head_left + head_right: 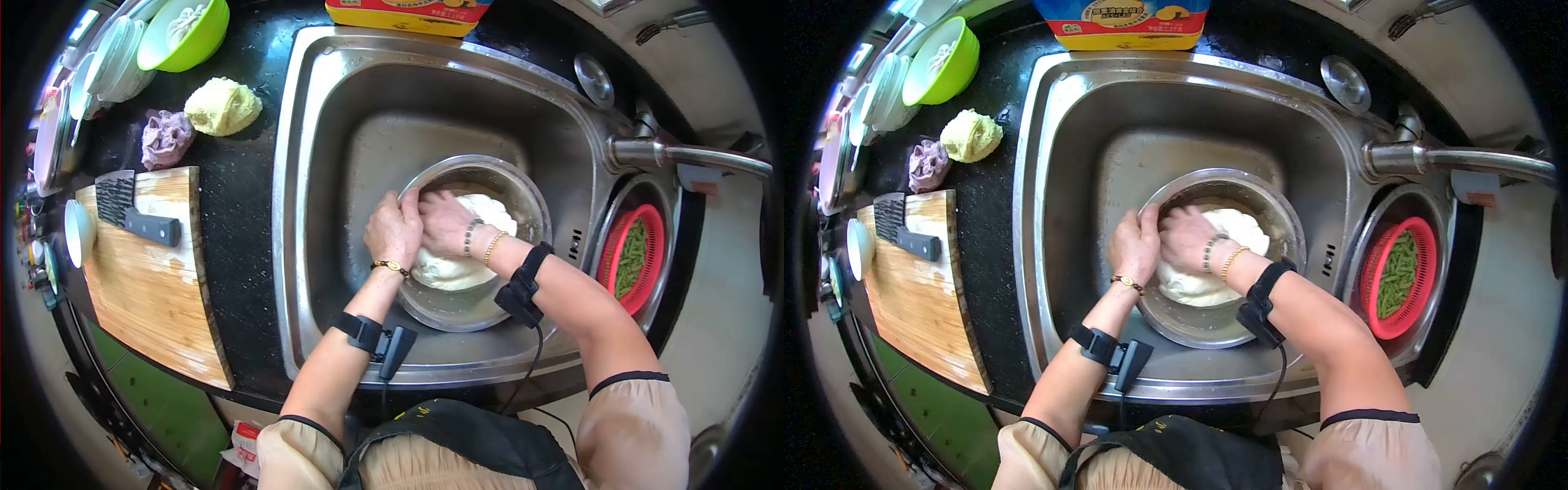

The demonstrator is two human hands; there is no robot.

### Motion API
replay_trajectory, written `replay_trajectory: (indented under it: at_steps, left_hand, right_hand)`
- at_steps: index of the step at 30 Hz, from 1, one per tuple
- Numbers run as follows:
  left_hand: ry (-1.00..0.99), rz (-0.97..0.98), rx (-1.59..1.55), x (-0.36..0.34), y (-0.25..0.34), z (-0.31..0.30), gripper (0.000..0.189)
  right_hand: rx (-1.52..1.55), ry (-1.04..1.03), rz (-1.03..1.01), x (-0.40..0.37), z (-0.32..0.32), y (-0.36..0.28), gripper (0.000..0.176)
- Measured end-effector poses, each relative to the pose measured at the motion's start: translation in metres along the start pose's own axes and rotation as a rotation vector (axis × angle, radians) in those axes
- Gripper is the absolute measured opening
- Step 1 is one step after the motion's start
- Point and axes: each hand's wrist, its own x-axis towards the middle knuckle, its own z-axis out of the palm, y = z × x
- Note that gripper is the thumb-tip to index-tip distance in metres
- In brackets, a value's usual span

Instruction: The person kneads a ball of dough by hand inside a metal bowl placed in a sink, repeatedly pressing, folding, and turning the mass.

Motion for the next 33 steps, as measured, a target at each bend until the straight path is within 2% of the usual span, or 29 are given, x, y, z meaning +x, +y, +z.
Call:
replay_trajectory:
  at_steps: [1,3,4,6,9,11,13,15,16,18,19,21,22,25,27,29,30,33]
  left_hand:
    - [-0.001,-0.004,0.01,0.001,0.001,0.0,0.043]
    - [-0.002,-0.013,-0.004,0.001,0.004,-0.002,0.043]
    - [-0.013,-0.006,-0.002,0.001,0.002,-0.002,0.043]
    - [-0.023,-0.006,0.026,0.002,0.0,-0.001,0.042]
    - [0.033,0.04,-0.004,0.001,-0.002,0.002,0.041]
    - [0.016,0.036,-0.003,0.001,-0.001,0.0,0.041]
    - [-0.004,0.032,-0.005,0.0,0.0,-0.002,0.04]
    - [0.011,0.044,0.002,0.0,0.001,-0.002,0.04]
    - [0.008,0.05,0.011,0.0,-0.001,-0.002,0.04]
    - [0.01,0.06,0.01,0.0,-0.001,-0.002,0.04]
    - [0.016,0.064,0.013,-0.001,-0.002,-0.001,0.04]
    - [0.028,0.072,0.016,-0.002,-0.002,-0.001,0.04]
    - [0.046,0.076,0.019,-0.002,-0.002,0.0,0.04]
    - [0.029,0.058,0.047,0.0,-0.005,0.002,0.04]
    - [0.026,0.051,0.042,0.0,-0.005,0.002,0.04]
    - [0.024,0.053,0.035,0.001,-0.004,0.002,0.04]
    - [0.022,0.053,0.032,0.001,-0.004,0.002,0.041]
    - [0.022,0.047,0.026,0.0,-0.003,0.001,0.041]
  right_hand:
    - [0.084,-0.079,0.017,0.006,0.0,-0.007,0.032]
    - [0.109,-0.457,0.034,0.019,-0.004,-0.029,0.036]
    - [0.099,-0.454,0.028,0.023,-0.01,-0.036,0.036]
    - [-0.177,-0.654,-0.032,0.027,-0.033,-0.057,0.038]
    - [-0.321,-0.719,-0.029,0.018,-0.034,-0.073,0.04]
    - [-0.415,-0.65,-0.065,-0.012,-0.02,-0.072,0.036]
    - [-0.354,-0.293,-0.191,-0.056,-0.027,-0.071,0.033]
    - [-0.133,-0.116,-0.22,-0.093,-0.044,-0.065,0.03]
    - [-0.137,-0.116,-0.215,-0.113,-0.056,-0.062,0.03]
    - [-0.059,0.038,-0.12,-0.146,-0.077,-0.057,0.03]
    - [-0.063,0.038,-0.117,-0.151,-0.08,-0.053,0.03]
    - [-0.142,0.184,0.152,-0.156,-0.083,-0.049,0.03]
    - [-0.152,0.171,0.248,-0.15,-0.08,-0.041,0.029]
    - [-0.155,0.203,0.278,-0.137,-0.073,-0.04,0.023]
    - [-0.169,0.154,0.278,-0.131,-0.068,-0.047,0.018]
    - [-0.108,0.37,0.161,-0.125,-0.053,-0.047,0.023]
    - [-0.122,0.287,0.174,-0.126,-0.05,-0.048,0.03]
    - [-0.159,0.328,0.205,-0.122,-0.046,-0.044,0.031]
